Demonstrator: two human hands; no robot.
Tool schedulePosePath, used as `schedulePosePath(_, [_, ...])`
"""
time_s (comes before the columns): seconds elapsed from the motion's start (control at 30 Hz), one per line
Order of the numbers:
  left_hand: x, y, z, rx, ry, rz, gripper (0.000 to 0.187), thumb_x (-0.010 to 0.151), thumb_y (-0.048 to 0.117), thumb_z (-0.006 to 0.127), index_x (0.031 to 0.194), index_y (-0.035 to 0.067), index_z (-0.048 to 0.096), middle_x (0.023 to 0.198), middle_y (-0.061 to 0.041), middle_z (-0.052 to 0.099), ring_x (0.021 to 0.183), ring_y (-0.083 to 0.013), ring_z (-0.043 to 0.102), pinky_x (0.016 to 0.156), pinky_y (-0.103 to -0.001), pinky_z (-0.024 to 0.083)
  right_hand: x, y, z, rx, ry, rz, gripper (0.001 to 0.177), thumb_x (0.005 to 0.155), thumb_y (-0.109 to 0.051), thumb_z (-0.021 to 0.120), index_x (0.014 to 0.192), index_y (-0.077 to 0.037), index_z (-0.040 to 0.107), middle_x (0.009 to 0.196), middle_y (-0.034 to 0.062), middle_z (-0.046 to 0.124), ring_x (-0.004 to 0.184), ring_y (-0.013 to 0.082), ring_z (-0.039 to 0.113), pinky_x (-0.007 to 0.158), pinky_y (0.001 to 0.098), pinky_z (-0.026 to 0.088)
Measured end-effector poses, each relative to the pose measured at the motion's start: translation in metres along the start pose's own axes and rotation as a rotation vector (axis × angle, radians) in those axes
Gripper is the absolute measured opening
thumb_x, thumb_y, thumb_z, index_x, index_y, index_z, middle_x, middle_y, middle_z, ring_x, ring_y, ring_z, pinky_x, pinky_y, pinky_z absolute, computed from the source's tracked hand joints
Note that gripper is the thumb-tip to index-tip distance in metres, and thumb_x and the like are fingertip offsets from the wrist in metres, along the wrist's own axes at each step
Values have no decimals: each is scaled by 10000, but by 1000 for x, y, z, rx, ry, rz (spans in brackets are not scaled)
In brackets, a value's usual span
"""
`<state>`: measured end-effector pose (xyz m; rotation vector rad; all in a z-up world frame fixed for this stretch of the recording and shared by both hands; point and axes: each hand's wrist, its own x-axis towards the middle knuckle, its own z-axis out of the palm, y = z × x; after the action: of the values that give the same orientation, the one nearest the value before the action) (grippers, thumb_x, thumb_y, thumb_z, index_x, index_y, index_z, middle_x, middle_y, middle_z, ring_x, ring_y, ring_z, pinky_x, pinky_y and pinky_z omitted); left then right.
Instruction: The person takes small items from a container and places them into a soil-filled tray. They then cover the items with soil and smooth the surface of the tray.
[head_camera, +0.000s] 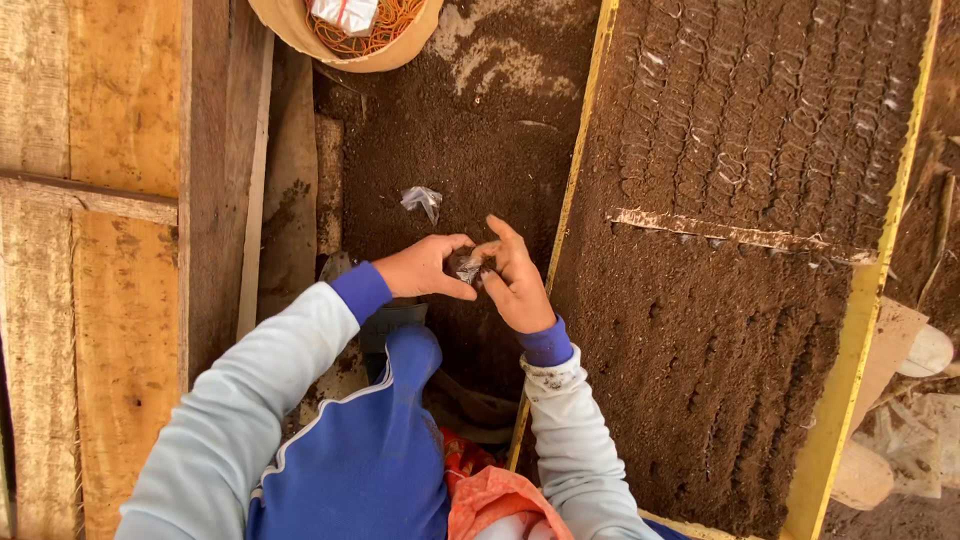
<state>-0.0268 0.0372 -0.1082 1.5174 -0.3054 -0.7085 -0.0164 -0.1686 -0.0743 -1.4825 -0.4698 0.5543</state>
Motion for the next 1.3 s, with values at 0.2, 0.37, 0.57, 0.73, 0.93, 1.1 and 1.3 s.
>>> schedulePosePath(0.2, [1,-24,15,-103,195,-103,565,806,346,846,1195,45,567,878,-134,635,843,-263,608,750,-425,492,4,67,-20,-190,484,596,501,1010,-164,515,1428,35,322,1253,302,514,1141,380,608,885,470,589])
schedulePosePath(0.37, [4,-13,19,245,290,-209,805,838,326,743,1422,-89,377,1340,-327,507,1259,-457,497,1013,-580,458,10,-12,19,-629,244,79,235,910,-224,723,1034,-45,634,1276,175,463,1171,405,517,938,590,468])
schedulePosePath(0.57, [-3,-12,17,-39,298,-45,400,894,109,688,1253,-9,557,1056,-239,671,972,-326,675,766,-450,591,4,-14,12,-405,234,65,188,1003,-85,529,1142,-45,649,1174,162,528,1005,334,600,831,463,517])
schedulePosePath(0.73, [0,-25,27,-404,321,-167,377,934,2,515,1299,-90,507,1022,-226,683,911,-215,695,786,-352,621,-6,4,14,-470,173,47,264,924,-75,661,1174,-18,599,1106,146,568,947,316,629,742,432,549])
schedulePosePath(0.93, [8,-29,46,-966,507,-400,638,928,75,449,1504,-35,197,1184,-205,520,876,-228,686,854,-414,598,-6,8,28,-218,477,225,193,910,-90,675,1082,-12,634,841,164,658,781,219,639,687,390,536])
schedulePosePath(1.1, [-16,43,29,-744,433,-421,612,988,197,427,1531,28,200,1381,-269,415,937,-236,657,880,-506,573,-9,-16,41,-485,321,4,294,849,-87,771,1105,10,663,1120,228,627,1001,445,648,785,526,561])
schedulePosePath(1.3, [-40,56,3,-505,388,-446,551,1005,306,453,1469,44,314,1211,-322,604,963,-358,706,689,-450,619,-9,40,7,-601,558,36,99,999,-62,587,964,-73,679,1009,73,575,867,260,637,751,452,563])
